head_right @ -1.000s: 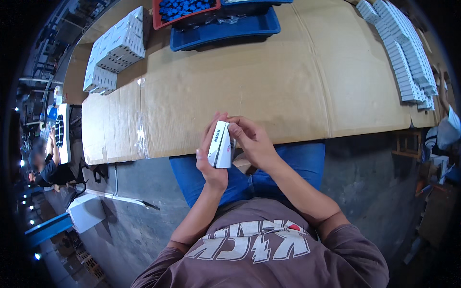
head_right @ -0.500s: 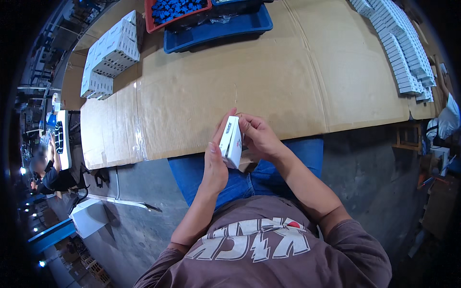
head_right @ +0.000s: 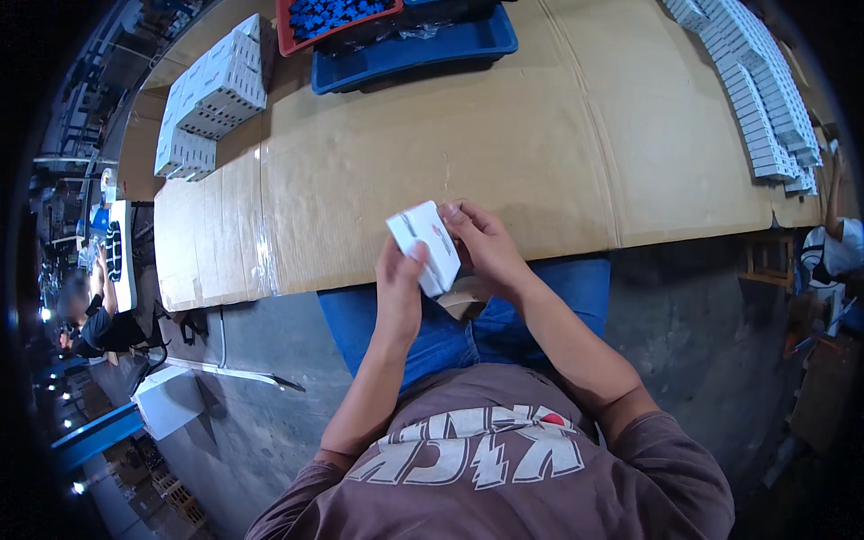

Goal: Assembling small electronic or mechanical components into a white plastic housing box.

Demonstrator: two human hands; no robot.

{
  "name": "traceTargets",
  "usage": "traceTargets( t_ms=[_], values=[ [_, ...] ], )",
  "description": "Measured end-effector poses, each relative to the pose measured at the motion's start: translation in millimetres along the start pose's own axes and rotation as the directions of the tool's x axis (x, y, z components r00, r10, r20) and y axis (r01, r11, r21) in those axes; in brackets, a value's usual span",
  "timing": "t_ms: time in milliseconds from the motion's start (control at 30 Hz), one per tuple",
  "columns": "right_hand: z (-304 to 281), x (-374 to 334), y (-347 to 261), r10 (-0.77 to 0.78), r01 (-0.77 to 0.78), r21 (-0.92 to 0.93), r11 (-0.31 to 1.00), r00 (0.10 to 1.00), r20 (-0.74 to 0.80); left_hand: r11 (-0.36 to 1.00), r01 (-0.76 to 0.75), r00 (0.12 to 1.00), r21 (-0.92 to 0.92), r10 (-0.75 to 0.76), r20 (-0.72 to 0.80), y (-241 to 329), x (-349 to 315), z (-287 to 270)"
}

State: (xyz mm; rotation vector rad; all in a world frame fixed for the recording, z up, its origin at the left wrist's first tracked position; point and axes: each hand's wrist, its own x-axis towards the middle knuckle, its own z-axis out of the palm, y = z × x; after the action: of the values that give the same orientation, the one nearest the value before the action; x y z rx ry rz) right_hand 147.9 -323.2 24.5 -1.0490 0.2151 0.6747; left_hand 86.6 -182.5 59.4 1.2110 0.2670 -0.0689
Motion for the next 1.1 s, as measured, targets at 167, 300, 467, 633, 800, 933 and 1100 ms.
traceTargets(
  t_ms=[167, 300, 467, 633, 800, 933, 1100],
  values=[
    [-8.9, -3.5, -9.6, -0.098, 0.121, -0.274, 0.954, 0.99, 0.097, 0.9, 0.096, 0.954, -0.425, -0.204, -0.218, 8.7, 11.8, -6.6],
    [-13.1, -2.2, -8.1, -0.086, 0.104, -0.249, 0.963, 0.993, 0.082, 0.832, 0.199, 0.93, -0.517, -0.327, -0.169, 9.3, 15.9, -13.2],
    [-12.7, -6.6, -17.9, -0.024, 0.037, -0.258, 0.965, 0.998, 0.052, 0.883, 0.04, 0.963, -0.468, -0.159, -0.218, 1.5, 6.6, -8.6],
    [15.6, -27.0, -38.2, 0.001, 0.003, -0.079, 0.997, 0.998, 0.056, 0.73, -0.456, 0.89, 0.509, 0.378, 0.256, 13.6, 10.2, -17.6],
    [30.5, -29.7, -22.4, -0.113, 0.124, -0.108, 0.986, 0.988, 0.101, 0.547, -0.59, 0.788, 0.594, 0.55, 0.277, 3.8, 13.3, -13.3],
    [43.0, -36.7, -9.2, -0.179, 0.176, 0.045, 0.983, 0.98, 0.089, 0.546, -0.578, 0.762, 0.606, 0.628, 0.16, -12.4, 17.4, -7.6],
    [56.8, -44.8, -2.3, -0.249, 0.247, 0.036, 0.968, 0.965, 0.087, 0.439, -0.616, 0.676, 0.654, 0.721, 0.152, -11.2, 17.2, -4.5]
  ],
)
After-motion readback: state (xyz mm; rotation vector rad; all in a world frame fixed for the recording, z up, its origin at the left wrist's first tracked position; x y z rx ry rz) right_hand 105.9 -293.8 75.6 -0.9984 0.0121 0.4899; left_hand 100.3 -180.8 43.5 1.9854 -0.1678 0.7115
